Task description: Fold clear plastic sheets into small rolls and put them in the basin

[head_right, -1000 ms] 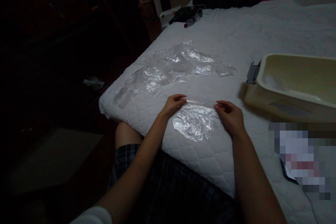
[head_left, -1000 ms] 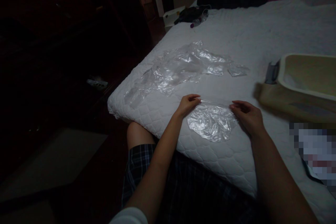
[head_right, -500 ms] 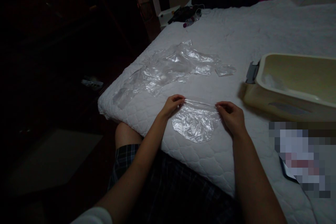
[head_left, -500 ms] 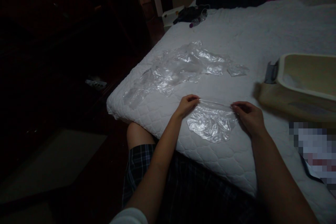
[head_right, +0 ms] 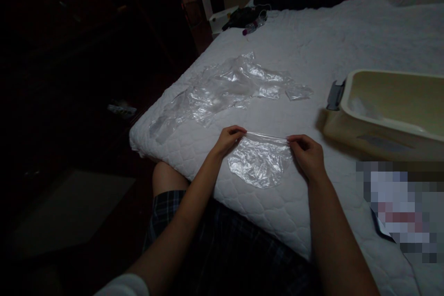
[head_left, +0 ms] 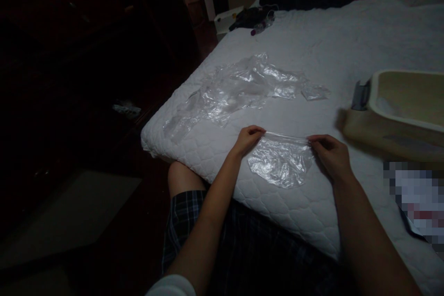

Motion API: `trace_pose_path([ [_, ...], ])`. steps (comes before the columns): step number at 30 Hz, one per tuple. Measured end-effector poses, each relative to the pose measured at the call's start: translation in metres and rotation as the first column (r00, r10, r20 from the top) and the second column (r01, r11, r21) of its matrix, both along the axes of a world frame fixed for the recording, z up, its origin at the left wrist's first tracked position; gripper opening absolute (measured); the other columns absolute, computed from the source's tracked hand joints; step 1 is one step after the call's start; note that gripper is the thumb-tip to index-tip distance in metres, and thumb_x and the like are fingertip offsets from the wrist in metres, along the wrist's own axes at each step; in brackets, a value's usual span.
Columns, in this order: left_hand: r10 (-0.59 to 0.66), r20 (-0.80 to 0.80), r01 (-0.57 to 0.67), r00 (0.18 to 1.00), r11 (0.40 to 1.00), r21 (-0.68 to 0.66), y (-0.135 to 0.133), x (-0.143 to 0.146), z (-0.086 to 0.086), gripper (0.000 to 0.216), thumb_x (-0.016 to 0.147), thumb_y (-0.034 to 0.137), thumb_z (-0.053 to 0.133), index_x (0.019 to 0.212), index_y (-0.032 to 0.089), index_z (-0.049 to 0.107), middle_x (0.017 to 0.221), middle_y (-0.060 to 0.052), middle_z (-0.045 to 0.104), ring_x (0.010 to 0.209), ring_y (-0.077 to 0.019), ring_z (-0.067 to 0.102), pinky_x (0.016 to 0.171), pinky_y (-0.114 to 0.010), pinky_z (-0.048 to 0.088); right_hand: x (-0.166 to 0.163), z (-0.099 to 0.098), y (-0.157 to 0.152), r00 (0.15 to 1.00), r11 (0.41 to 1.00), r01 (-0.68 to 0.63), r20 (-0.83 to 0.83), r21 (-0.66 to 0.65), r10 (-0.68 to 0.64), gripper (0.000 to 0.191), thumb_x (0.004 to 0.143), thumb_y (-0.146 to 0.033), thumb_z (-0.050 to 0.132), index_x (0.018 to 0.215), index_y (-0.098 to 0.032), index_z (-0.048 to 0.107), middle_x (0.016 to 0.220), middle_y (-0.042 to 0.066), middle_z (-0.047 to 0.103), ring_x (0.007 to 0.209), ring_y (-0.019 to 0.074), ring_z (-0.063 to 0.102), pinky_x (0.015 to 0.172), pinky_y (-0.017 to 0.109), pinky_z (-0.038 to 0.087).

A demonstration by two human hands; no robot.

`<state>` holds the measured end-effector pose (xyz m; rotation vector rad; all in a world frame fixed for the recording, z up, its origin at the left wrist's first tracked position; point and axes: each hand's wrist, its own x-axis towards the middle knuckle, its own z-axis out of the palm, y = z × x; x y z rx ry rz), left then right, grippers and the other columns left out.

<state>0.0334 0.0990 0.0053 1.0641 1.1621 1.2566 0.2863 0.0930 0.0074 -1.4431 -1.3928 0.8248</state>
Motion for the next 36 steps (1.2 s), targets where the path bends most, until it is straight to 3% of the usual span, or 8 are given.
trace_pose_path([
  [7,0.063,-0.215,-0.058,0.974,0.998,0.030,-0.002,0.004,-0.003,0.014,0.074,0.029,0.063,0.077,0.016,0.068,0.070,0.000,0.061,0.062,-0.0091,0.051,0.061,-0.022,0.040,-0.001,-0.006,-0.003,0.992,0.999,0.023,0.123,0.045,-0.028,0.010,0.071,-0.027,0.057,0.075,-0.026,0.067,0.082,0.003,0.069,0.082,0.0228,0.064,0.086,0.043,0.050],
  [12,0.167,-0.524,-0.054,0.835,0.973,0.224,-0.006,0.006,-0.002,0.010,0.077,0.020,0.062,0.084,0.019,0.069,0.087,-0.002,0.064,0.077,-0.0128,0.057,0.074,-0.025,0.044,-0.003,-0.007,-0.005,0.964,0.991,-0.024,0.265,0.130,-0.012,0.017,0.072,-0.022,0.050,0.075,-0.027,0.066,0.085,0.004,0.068,0.083,0.0234,0.063,0.084,0.043,0.049],
  [17,0.233,-0.573,-0.057,0.786,0.950,0.308,-0.011,0.008,0.002,0.015,0.080,0.015,0.059,0.091,0.020,0.068,0.098,-0.003,0.062,0.079,-0.0119,0.057,0.074,-0.023,0.045,-0.004,-0.006,-0.006,0.937,0.979,-0.080,0.350,0.188,0.009,0.021,0.074,-0.021,0.048,0.078,-0.025,0.068,0.087,0.006,0.067,0.083,0.0241,0.063,0.082,0.043,0.050],
  [21,0.232,-0.584,-0.048,0.778,0.948,0.314,-0.013,0.009,0.003,0.013,0.081,0.015,0.059,0.089,0.020,0.068,0.095,-0.003,0.062,0.076,-0.0115,0.057,0.074,-0.023,0.045,-0.009,0.006,-0.011,0.908,0.962,-0.048,0.414,0.268,-0.070,0.024,0.079,-0.024,0.047,0.088,-0.022,0.069,0.091,0.009,0.066,0.087,0.0258,0.063,0.083,0.044,0.050],
  [24,0.231,-0.609,-0.043,0.759,0.951,0.307,-0.014,0.010,0.003,0.013,0.082,0.016,0.059,0.089,0.020,0.069,0.098,-0.002,0.062,0.076,-0.0114,0.057,0.074,-0.023,0.045,-0.021,0.026,-0.014,0.828,0.939,-0.133,0.557,0.316,-0.070,0.037,0.088,-0.032,0.041,0.113,-0.018,0.064,0.113,0.015,0.064,0.108,0.0293,0.058,0.096,0.046,0.044],
  [29,0.221,-0.624,-0.029,0.749,0.952,0.303,-0.014,0.010,0.001,0.012,0.083,0.018,0.059,0.089,0.021,0.069,0.100,-0.002,0.062,0.079,-0.0123,0.059,0.076,-0.024,0.047,-0.059,0.040,-0.012,0.557,0.845,-0.530,0.781,0.074,0.281,0.059,0.093,-0.045,0.034,0.138,-0.011,0.046,0.143,0.018,0.046,0.135,0.0320,0.039,0.109,0.050,0.033],
  [32,0.202,-0.632,-0.012,0.748,0.957,0.291,-0.013,0.010,-0.001,0.013,0.083,0.017,0.059,0.088,0.021,0.070,0.098,-0.002,0.063,0.081,-0.0127,0.060,0.077,-0.025,0.047,-0.071,0.030,-0.012,0.426,0.830,-0.552,0.827,-0.084,0.366,0.065,0.092,-0.055,0.029,0.139,-0.014,0.047,0.146,0.017,0.044,0.137,0.0310,0.037,0.111,0.053,0.027],
  [36,0.187,-0.664,0.004,0.724,0.961,0.275,-0.012,0.009,-0.002,0.013,0.083,0.018,0.059,0.086,0.021,0.071,0.098,-0.002,0.064,0.082,-0.0139,0.061,0.077,-0.026,0.047,-0.058,0.017,-0.014,0.391,0.837,-0.536,0.846,-0.110,0.361,0.069,0.091,-0.061,0.026,0.140,-0.017,0.047,0.146,0.015,0.045,0.136,0.0294,0.038,0.113,0.052,0.025],
])
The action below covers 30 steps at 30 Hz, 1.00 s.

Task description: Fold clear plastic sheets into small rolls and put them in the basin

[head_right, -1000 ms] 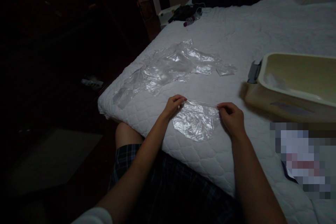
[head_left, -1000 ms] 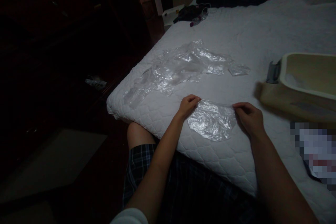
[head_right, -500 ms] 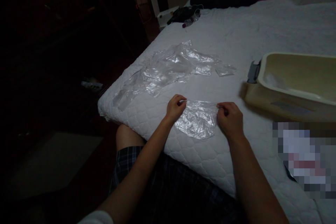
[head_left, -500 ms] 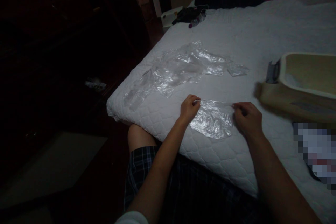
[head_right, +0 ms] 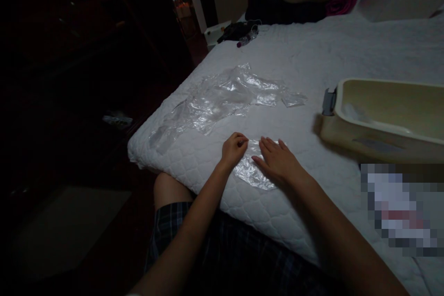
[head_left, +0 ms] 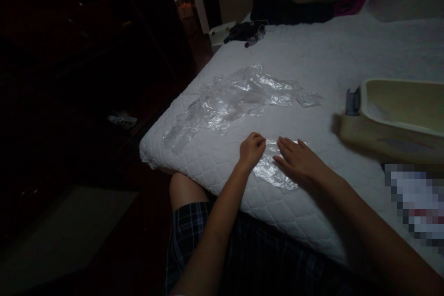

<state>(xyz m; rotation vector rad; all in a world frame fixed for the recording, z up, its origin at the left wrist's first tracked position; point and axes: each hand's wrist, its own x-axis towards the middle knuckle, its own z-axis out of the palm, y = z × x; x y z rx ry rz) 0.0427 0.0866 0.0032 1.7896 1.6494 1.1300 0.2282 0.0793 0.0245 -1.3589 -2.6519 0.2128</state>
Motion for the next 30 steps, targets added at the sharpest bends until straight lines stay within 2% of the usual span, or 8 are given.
trace_pose_path([
  [6,0.008,-0.006,-0.008,1.000,1.000,-0.010,-0.001,0.000,0.001,0.013,0.082,0.018,0.060,0.085,0.022,0.072,0.099,-0.002,0.064,0.085,-0.0153,0.061,0.079,-0.027,0.047,0.046,-0.004,-0.003,0.994,0.995,0.098,-0.039,-0.011,-0.098,0.068,0.090,-0.058,0.033,0.135,-0.011,0.052,0.143,0.019,0.046,0.135,0.0329,0.040,0.112,0.057,0.024],
  [10,0.016,0.019,-0.015,1.000,1.000,-0.025,0.000,0.000,0.001,0.011,0.082,0.019,0.060,0.084,0.021,0.071,0.098,-0.002,0.064,0.082,-0.0140,0.061,0.078,-0.026,0.047,0.065,0.001,-0.005,0.956,0.977,0.211,-0.198,-0.040,-0.214,0.058,0.091,-0.053,0.037,0.126,-0.013,0.059,0.136,0.018,0.055,0.129,0.0335,0.047,0.108,0.055,0.032],
  [12,0.020,0.019,-0.019,1.000,0.999,-0.025,0.000,0.000,0.002,0.011,0.082,0.019,0.060,0.084,0.021,0.071,0.097,-0.002,0.065,0.082,-0.0133,0.061,0.078,-0.025,0.047,0.068,0.004,-0.003,0.886,0.944,0.321,-0.330,-0.070,-0.326,0.053,0.089,-0.051,0.042,0.117,-0.014,0.065,0.124,0.018,0.063,0.116,0.0322,0.057,0.100,0.050,0.042],
  [16,0.024,0.025,-0.024,0.999,1.000,0.000,0.000,-0.002,0.002,0.012,0.081,0.015,0.060,0.085,0.021,0.069,0.093,0.000,0.065,0.080,-0.0112,0.061,0.076,-0.022,0.048,0.064,0.000,0.005,0.601,0.794,0.548,-0.536,-0.265,-0.593,0.043,0.083,-0.053,0.051,0.092,-0.016,0.071,0.090,0.013,0.072,0.082,0.0264,0.066,0.080,0.042,0.051],
  [18,0.030,0.052,-0.031,0.998,0.999,0.019,0.000,-0.002,0.001,0.012,0.080,0.014,0.061,0.087,0.020,0.068,0.093,-0.001,0.065,0.077,-0.0104,0.060,0.075,-0.022,0.048,0.061,-0.006,0.009,0.516,0.740,0.555,-0.540,-0.381,-0.665,0.041,0.079,-0.055,0.055,0.083,-0.018,0.071,0.081,0.010,0.071,0.076,0.0250,0.065,0.074,0.039,0.050],
  [21,0.045,0.094,-0.048,0.995,0.998,0.038,0.000,-0.003,-0.002,0.014,0.078,0.013,0.062,0.090,0.019,0.068,0.092,-0.001,0.065,0.076,-0.0106,0.059,0.074,-0.022,0.048,0.057,-0.013,0.012,0.467,0.708,0.505,-0.533,-0.494,-0.705,0.038,0.071,-0.056,0.064,0.078,-0.019,0.070,0.074,0.008,0.070,0.069,0.0228,0.063,0.066,0.036,0.048],
  [25,0.043,0.130,-0.047,0.991,0.999,0.027,0.001,-0.004,-0.004,0.017,0.075,0.013,0.064,0.090,0.019,0.068,0.092,-0.001,0.065,0.074,-0.0107,0.058,0.073,-0.023,0.047,0.056,-0.018,0.010,0.405,0.735,0.401,-0.613,-0.547,-0.678,0.033,0.062,-0.050,0.072,0.076,-0.020,0.068,0.071,0.006,0.068,0.065,0.0197,0.060,0.060,0.033,0.046],
  [30,0.051,0.220,-0.048,0.974,0.999,-0.019,0.003,-0.005,-0.005,0.019,0.073,0.021,0.069,0.091,0.018,0.069,0.088,-0.001,0.066,0.068,-0.0097,0.054,0.068,-0.023,0.044,0.059,-0.021,0.007,0.386,0.771,0.380,-0.670,-0.511,-0.634,0.030,0.063,-0.047,0.073,0.077,-0.021,0.067,0.073,0.005,0.067,0.066,0.0184,0.059,0.062,0.032,0.046],
])
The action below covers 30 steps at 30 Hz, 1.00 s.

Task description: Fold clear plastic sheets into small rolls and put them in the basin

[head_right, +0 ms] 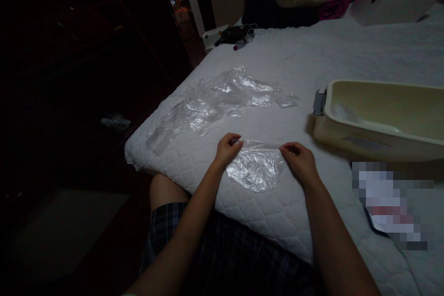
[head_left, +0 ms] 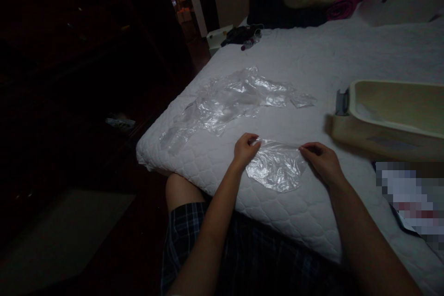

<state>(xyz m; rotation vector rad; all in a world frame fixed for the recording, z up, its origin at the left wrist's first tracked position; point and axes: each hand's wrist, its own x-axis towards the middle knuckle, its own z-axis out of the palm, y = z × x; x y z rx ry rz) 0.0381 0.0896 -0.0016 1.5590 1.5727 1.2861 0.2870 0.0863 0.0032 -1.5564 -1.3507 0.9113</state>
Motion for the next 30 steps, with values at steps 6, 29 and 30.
trace_pose_path([
  [6,-0.018,0.287,0.066,0.958,0.985,-0.157,0.004,-0.002,0.003,0.021,0.076,0.035,0.068,0.087,0.017,0.069,0.075,-0.001,0.063,0.066,-0.0098,0.053,0.062,-0.021,0.042,0.003,-0.002,-0.001,0.999,0.999,0.033,-0.031,0.014,-0.033,0.027,0.064,-0.044,0.073,0.078,-0.021,0.067,0.072,0.004,0.065,0.065,0.0167,0.056,0.060,0.031,0.045],
  [29,-0.077,0.436,0.172,0.897,0.968,-0.183,0.000,-0.007,0.003,0.033,0.064,0.024,0.074,0.094,0.013,0.066,0.077,0.001,0.059,0.063,-0.0060,0.050,0.060,-0.020,0.039,0.014,-0.001,-0.006,0.993,0.996,0.016,-0.119,-0.088,-0.026,0.043,0.061,-0.052,0.076,0.089,-0.020,0.069,0.080,0.005,0.068,0.071,0.0190,0.062,0.061,0.032,0.051],
  [30,-0.080,0.434,0.170,0.897,0.970,-0.172,0.000,-0.007,0.002,0.033,0.064,0.025,0.074,0.094,0.014,0.066,0.077,0.001,0.059,0.063,-0.0061,0.050,0.060,-0.020,0.039,0.014,0.002,-0.007,0.995,0.994,-0.004,-0.099,-0.106,-0.006,0.043,0.061,-0.051,0.077,0.088,-0.020,0.069,0.079,0.006,0.069,0.070,0.0190,0.062,0.060,0.032,0.050],
])
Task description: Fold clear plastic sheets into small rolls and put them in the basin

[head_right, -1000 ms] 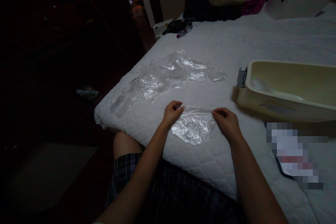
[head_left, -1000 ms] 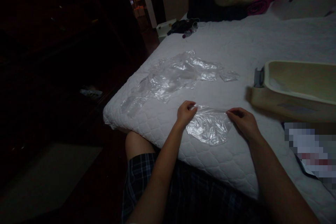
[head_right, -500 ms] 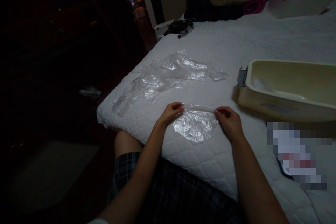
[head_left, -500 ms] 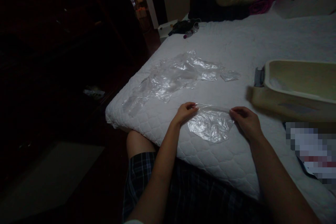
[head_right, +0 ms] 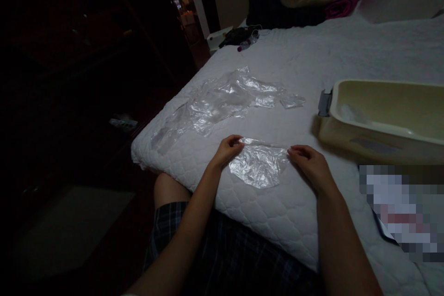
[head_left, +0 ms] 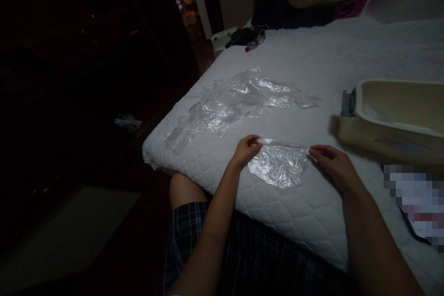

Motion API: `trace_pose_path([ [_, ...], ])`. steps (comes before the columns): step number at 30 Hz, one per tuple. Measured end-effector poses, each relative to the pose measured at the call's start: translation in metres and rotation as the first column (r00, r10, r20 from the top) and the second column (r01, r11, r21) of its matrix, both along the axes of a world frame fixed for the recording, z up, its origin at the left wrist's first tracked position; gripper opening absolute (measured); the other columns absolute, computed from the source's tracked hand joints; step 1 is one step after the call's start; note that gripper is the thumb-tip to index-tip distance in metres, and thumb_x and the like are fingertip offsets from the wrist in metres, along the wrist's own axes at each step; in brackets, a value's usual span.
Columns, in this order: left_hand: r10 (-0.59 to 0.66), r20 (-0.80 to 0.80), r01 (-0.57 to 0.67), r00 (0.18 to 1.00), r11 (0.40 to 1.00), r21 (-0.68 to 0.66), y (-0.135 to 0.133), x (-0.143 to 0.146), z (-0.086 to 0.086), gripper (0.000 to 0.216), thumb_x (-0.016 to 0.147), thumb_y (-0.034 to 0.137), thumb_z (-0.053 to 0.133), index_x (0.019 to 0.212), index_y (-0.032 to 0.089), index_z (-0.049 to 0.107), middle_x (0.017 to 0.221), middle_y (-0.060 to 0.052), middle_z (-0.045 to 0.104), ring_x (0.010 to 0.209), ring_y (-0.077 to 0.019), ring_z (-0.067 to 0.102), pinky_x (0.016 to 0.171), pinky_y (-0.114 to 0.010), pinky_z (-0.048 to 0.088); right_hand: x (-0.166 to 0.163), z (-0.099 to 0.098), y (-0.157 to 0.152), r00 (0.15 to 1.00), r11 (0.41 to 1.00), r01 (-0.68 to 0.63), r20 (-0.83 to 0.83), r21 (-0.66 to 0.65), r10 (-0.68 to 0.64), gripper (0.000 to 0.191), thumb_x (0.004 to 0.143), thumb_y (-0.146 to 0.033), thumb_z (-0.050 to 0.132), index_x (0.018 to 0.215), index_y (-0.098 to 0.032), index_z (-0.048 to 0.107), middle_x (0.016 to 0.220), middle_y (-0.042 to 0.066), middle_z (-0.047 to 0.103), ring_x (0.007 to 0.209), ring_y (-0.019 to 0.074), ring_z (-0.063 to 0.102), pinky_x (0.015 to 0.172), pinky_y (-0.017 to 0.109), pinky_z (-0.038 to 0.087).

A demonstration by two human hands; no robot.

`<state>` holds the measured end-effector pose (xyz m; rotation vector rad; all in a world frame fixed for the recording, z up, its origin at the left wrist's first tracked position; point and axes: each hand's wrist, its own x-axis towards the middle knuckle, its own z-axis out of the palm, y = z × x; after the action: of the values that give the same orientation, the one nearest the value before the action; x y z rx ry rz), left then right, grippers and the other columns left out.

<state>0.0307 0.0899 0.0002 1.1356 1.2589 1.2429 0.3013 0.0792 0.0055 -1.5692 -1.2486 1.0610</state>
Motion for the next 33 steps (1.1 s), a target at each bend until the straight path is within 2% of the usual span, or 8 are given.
trace_pose_path([
  [6,0.003,-0.007,-0.003,1.000,1.000,0.018,0.000,-0.001,-0.003,0.034,0.065,0.028,0.073,0.095,0.014,0.066,0.078,0.001,0.059,0.064,-0.0062,0.049,0.060,-0.020,0.038,-0.002,0.011,-0.003,0.990,0.994,-0.113,0.080,0.000,0.113,0.043,0.059,-0.051,0.078,0.085,-0.018,0.071,0.079,0.009,0.070,0.069,0.0208,0.063,0.060,0.032,0.049],
  [11,0.017,-0.006,-0.017,1.000,1.000,-0.005,0.000,0.000,0.000,0.034,0.064,0.028,0.075,0.094,0.015,0.066,0.077,0.001,0.059,0.064,-0.0058,0.049,0.060,-0.019,0.038,-0.005,0.010,-0.001,0.990,0.997,-0.061,0.133,0.045,0.054,0.035,0.061,-0.050,0.076,0.077,-0.020,0.070,0.077,0.008,0.071,0.073,0.0224,0.064,0.065,0.034,0.050],
  [15,-0.004,0.065,0.007,0.998,0.999,-0.048,-0.001,0.000,0.006,0.036,0.061,0.029,0.077,0.092,0.016,0.066,0.079,0.001,0.060,0.065,-0.0060,0.052,0.059,-0.019,0.039,-0.008,0.008,0.000,0.988,0.997,-0.054,0.148,0.063,0.044,0.033,0.063,-0.050,0.074,0.077,-0.020,0.070,0.076,0.007,0.070,0.070,0.0212,0.063,0.064,0.034,0.049],
  [19,-0.038,0.129,0.051,0.991,0.994,-0.094,-0.003,-0.001,0.012,0.037,0.065,0.039,0.075,0.093,0.017,0.066,0.079,-0.001,0.063,0.063,-0.0070,0.053,0.055,-0.019,0.038,-0.008,0.007,0.001,0.990,0.997,-0.053,0.130,0.054,0.046,0.033,0.063,-0.049,0.074,0.080,-0.021,0.069,0.075,0.006,0.069,0.067,0.0195,0.061,0.062,0.033,0.048],
  [24,0.013,0.090,-0.005,0.996,0.995,-0.095,0.004,0.004,0.010,0.040,0.067,0.051,0.072,0.085,0.015,0.066,0.071,0.000,0.060,0.063,-0.0080,0.054,0.057,-0.020,0.039,-0.007,0.004,0.003,0.991,0.992,-0.097,0.102,0.076,0.089,0.036,0.063,-0.050,0.075,0.082,-0.021,0.069,0.074,0.006,0.068,0.066,0.0189,0.060,0.061,0.032,0.047],
  [28,0.002,0.128,0.009,0.992,0.996,-0.084,0.008,0.006,0.006,0.042,0.062,0.043,0.078,0.091,0.016,0.066,0.068,0.003,0.058,0.061,-0.0065,0.052,0.060,-0.020,0.040,-0.008,0.002,0.003,0.995,0.995,-0.069,0.073,0.076,0.063,0.037,0.060,-0.049,0.076,0.081,-0.021,0.067,0.074,0.005,0.066,0.066,0.0182,0.059,0.062,0.032,0.047],
  [33,-0.010,0.070,0.011,0.998,1.000,-0.020,0.008,0.002,0.002,0.036,0.064,0.037,0.074,0.092,0.016,0.067,0.066,0.004,0.056,0.059,-0.0057,0.048,0.058,-0.020,0.036,-0.007,0.000,0.005,0.999,0.997,-0.046,0.009,0.061,0.045,0.045,0.060,-0.049,0.076,0.095,-0.022,0.065,0.074,0.002,0.063,0.063,0.0155,0.056,0.058,0.030,0.046],
])
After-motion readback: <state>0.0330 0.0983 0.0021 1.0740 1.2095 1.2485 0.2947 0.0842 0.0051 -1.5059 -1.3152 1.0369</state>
